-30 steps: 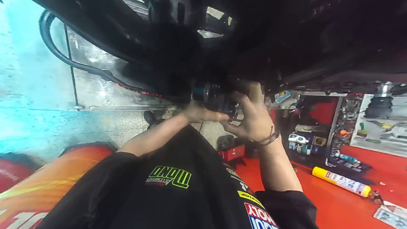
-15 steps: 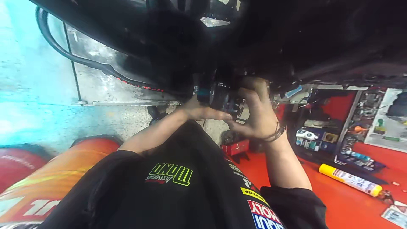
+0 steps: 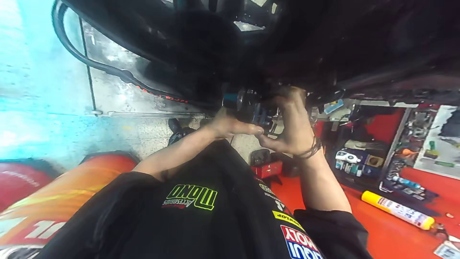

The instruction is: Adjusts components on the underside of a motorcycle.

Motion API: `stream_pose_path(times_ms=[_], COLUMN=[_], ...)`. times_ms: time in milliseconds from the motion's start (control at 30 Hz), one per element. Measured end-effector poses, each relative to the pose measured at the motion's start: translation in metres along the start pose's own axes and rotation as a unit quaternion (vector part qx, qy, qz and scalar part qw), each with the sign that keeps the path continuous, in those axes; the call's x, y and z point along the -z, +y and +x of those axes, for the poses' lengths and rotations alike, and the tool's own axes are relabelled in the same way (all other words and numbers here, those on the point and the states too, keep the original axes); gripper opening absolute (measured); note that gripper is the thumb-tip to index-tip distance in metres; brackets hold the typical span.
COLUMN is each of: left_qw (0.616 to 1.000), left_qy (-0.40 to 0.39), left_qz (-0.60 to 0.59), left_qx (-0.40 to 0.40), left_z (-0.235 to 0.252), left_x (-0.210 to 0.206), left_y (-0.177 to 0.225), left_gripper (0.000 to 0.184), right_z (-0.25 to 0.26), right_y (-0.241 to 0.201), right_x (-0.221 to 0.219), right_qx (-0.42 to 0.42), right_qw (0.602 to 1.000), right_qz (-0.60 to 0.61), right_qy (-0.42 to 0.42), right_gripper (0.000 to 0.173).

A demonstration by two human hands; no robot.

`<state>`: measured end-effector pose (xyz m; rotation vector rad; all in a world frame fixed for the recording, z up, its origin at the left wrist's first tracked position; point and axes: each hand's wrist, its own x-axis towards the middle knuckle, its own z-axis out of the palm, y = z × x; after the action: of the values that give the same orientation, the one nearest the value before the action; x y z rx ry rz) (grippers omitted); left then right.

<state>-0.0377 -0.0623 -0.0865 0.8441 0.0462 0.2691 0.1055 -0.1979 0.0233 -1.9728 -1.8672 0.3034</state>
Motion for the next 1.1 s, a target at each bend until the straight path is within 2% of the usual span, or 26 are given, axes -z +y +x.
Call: stream_pose_path(times_ms=[100,200,267,333,367,467,500,533,600,700,800,900,1000,1100], left_qw=[1.0,0.999,0.999,0.998,0.998,0.995,0.995,0.994,0.995,0.99,0.99,0.986,0.987,0.987], left_qy=[0.018,0.025,0.029,0.025,0.03,0.037,0.046,0.054,0.051,0.002,0.059,0.058,0.042,0.034], left_qz=[0.021,0.005,-0.017,-0.045,-0.057,-0.092,-0.093,-0.093,-0.09,-0.102,-0.126,-0.153,-0.151,-0.157], left_qx=[-0.014,-0.019,-0.026,-0.027,-0.023,-0.014,-0.008,-0.002,-0.017,-0.101,-0.032,-0.025,-0.026,-0.02], left_z=[-0.002,-0.002,-0.001,-0.001,0.0,0.001,0.001,-0.001,0.0,0.006,0.002,0.003,0.005,0.005], left_x=[0.002,0.002,0.001,-0.001,-0.002,-0.007,-0.011,-0.014,-0.015,-0.003,-0.013,-0.012,-0.009,-0.008], left_y=[-0.005,-0.014,-0.017,-0.02,-0.018,-0.011,-0.008,-0.005,-0.005,-0.026,-0.008,-0.008,-0.009,-0.009], left_gripper=[0.051,0.048,0.045,0.047,0.049,0.052,0.05,0.048,0.045,0.043,0.052,0.058,0.048,0.046], right_z=[-0.001,-0.006,-0.016,-0.036,-0.044,-0.06,-0.06,-0.06,-0.056,-0.053,-0.042,-0.024,-0.008,0.005], right_y=[-0.002,-0.005,-0.006,-0.007,-0.006,-0.007,-0.01,-0.013,-0.02,-0.033,-0.051,-0.056,-0.06,-0.061], right_x=[-0.002,-0.001,-0.001,-0.006,-0.01,-0.025,-0.028,-0.031,-0.031,-0.017,0.009,0.03,0.052,0.057], right_qx=[0.001,-0.007,-0.021,-0.038,-0.039,-0.026,-0.019,-0.014,-0.016,-0.03,-0.041,-0.021,0.001,-0.051], right_qw=[1.0,1.0,0.998,0.99,0.982,0.95,0.94,0.933,0.933,0.963,0.973,0.978,0.977,0.984], right_qz=[-0.001,0.007,0.025,0.057,0.079,0.164,0.182,0.192,0.172,-0.011,-0.177,-0.205,-0.202,-0.138], right_qy=[-0.001,0.012,0.054,0.125,0.165,0.264,0.288,0.303,0.315,0.267,0.14,0.039,-0.07,-0.101], right_gripper=[0.072,0.074,0.085,0.084,0.074,0.023,0.012,0.008,0.012,0.018,0.021,0.022,0.023,0.037])
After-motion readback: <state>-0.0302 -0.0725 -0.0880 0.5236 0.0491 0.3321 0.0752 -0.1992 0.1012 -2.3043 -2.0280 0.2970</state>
